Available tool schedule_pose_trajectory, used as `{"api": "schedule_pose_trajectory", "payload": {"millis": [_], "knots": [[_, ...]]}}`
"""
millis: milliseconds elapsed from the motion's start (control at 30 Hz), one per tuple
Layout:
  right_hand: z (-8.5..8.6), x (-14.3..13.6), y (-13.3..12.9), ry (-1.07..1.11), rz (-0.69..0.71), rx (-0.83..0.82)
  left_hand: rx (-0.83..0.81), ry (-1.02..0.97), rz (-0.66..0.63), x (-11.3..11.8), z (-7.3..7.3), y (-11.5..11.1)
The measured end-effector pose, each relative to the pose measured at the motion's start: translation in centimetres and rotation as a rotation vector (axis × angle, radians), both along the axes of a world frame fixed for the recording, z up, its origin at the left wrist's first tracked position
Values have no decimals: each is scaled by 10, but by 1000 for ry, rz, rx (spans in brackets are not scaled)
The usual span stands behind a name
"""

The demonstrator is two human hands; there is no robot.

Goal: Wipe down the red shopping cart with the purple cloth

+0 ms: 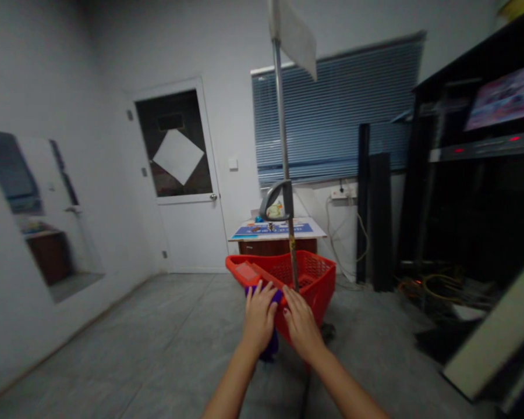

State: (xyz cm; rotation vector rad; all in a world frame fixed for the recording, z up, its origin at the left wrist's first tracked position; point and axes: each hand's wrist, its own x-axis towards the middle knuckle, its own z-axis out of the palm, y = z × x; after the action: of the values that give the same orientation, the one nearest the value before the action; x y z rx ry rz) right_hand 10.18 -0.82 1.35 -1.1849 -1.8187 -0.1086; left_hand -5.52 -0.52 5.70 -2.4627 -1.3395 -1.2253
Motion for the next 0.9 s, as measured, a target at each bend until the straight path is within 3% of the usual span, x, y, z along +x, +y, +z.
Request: {"api": "schedule_pose_trajectory", "payload": {"millis": [133,367,533,633,900], "knots": [[1,-1,-1,19,27,-19,15,54,-49,1,3,-3],[4,-2,-4,21,112,-65,-36,-21,29,-19,4,10],[-5,-10,1,24,116,-39,-11,-43,126,-6,0,1],[-6,-11,1,17,122,-23,20,18,106,0,1,-6],[-5,-1,-5,-78,139,-60,-10,-21,114,-14,4,4]]}}
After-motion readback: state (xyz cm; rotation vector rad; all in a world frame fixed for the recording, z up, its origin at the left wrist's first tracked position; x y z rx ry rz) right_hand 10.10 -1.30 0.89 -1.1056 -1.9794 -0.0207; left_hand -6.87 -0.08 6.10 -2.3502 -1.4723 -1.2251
